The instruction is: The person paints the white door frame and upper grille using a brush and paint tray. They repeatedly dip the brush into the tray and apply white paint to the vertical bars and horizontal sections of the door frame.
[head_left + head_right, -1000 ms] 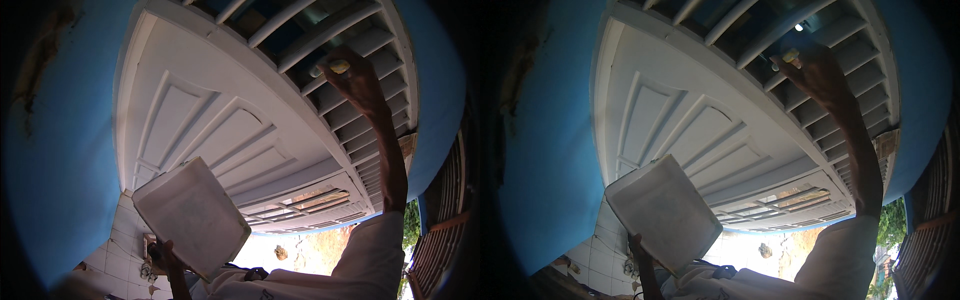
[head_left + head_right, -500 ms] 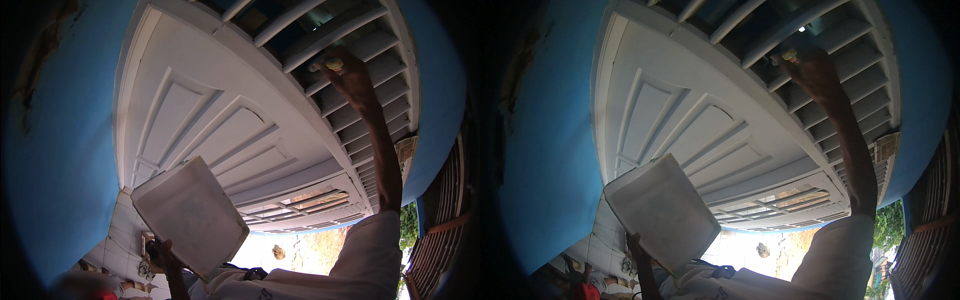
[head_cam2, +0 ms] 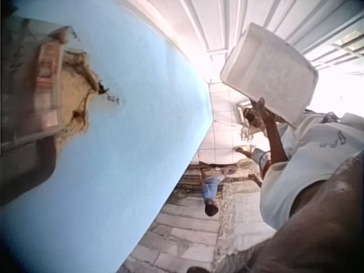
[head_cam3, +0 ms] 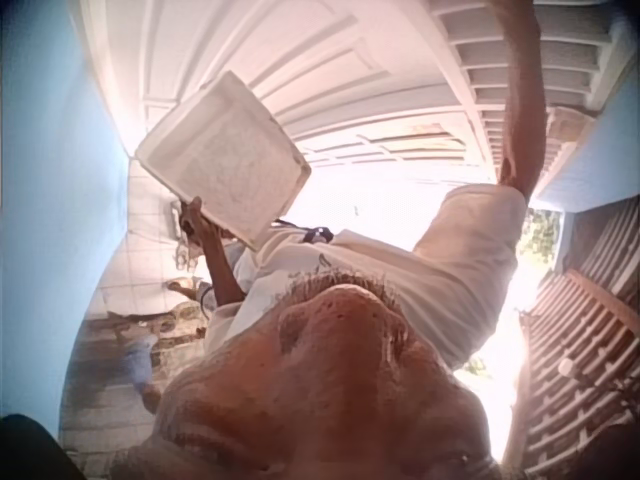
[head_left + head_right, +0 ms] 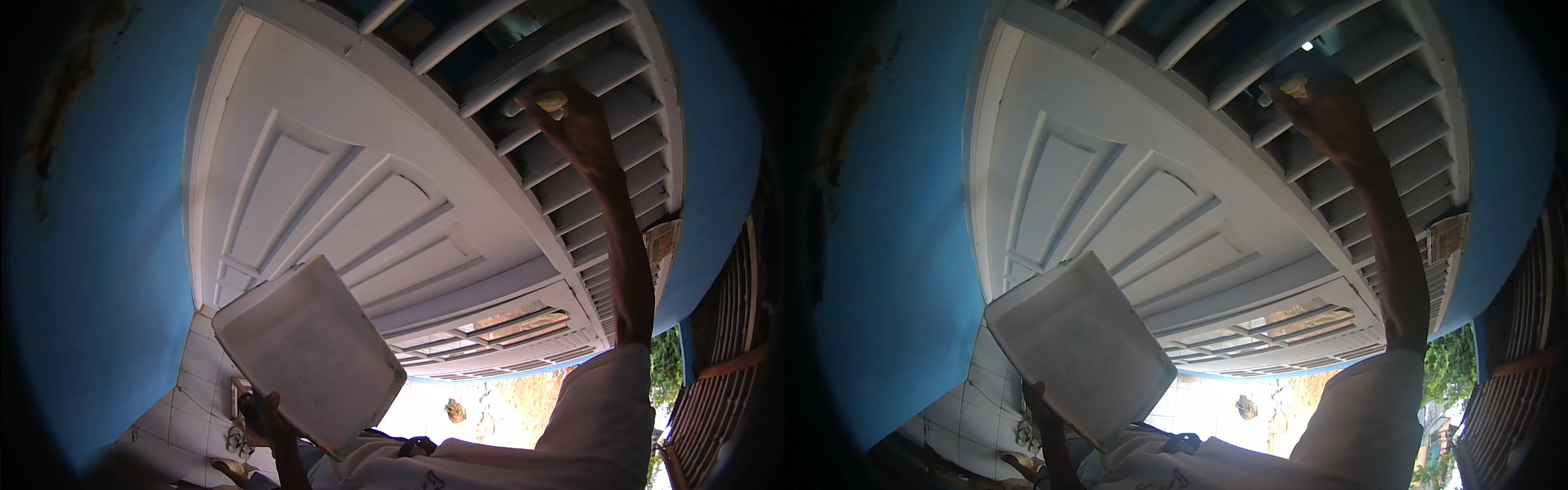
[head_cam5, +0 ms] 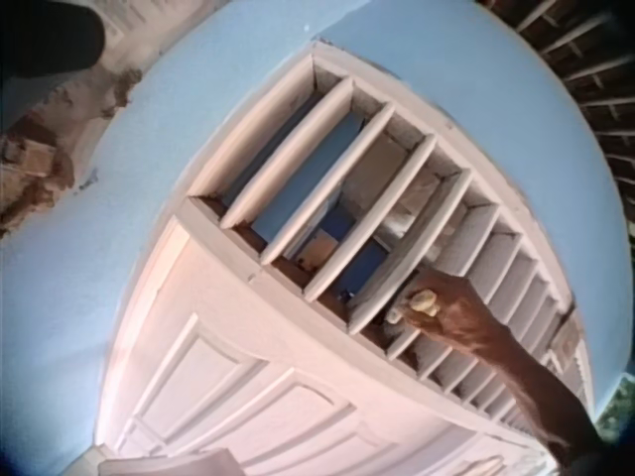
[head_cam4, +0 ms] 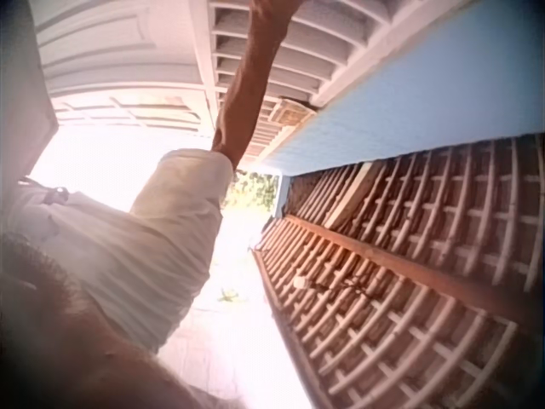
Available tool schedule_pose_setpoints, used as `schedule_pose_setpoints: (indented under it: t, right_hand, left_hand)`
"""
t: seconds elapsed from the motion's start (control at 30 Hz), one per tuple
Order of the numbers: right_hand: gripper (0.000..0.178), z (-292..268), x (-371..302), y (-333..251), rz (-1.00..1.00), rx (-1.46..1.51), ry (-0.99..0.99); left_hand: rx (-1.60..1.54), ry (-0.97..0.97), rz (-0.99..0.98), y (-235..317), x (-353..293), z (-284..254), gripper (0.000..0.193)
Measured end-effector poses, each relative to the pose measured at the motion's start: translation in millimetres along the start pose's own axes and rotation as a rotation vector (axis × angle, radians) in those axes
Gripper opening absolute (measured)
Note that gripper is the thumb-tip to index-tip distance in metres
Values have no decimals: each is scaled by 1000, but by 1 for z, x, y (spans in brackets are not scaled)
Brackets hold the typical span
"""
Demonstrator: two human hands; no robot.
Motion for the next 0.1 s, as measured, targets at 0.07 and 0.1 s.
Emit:
schedule_pose_setpoints:
  t: [0.07, 0.1]
  right_hand:
    - [20, 8, 4, 5, -2, -55, -59]
    - [21, 7, 4, 1, -75, -121, -53]
  left_hand:
    - [-1, 15, 18, -4, -1, 0, 65]
    - [2, 17, 19, -4, -1, -2, 65]
Point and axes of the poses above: each hand's wrist, its own x-axis towards the middle knuckle, its own z-axis out of the palm, y = z × x, the point moved 5 cm from there along x, towards the middle knuckle, and after that the axes turned 10 degrees about -y, right-handed, at the moved point
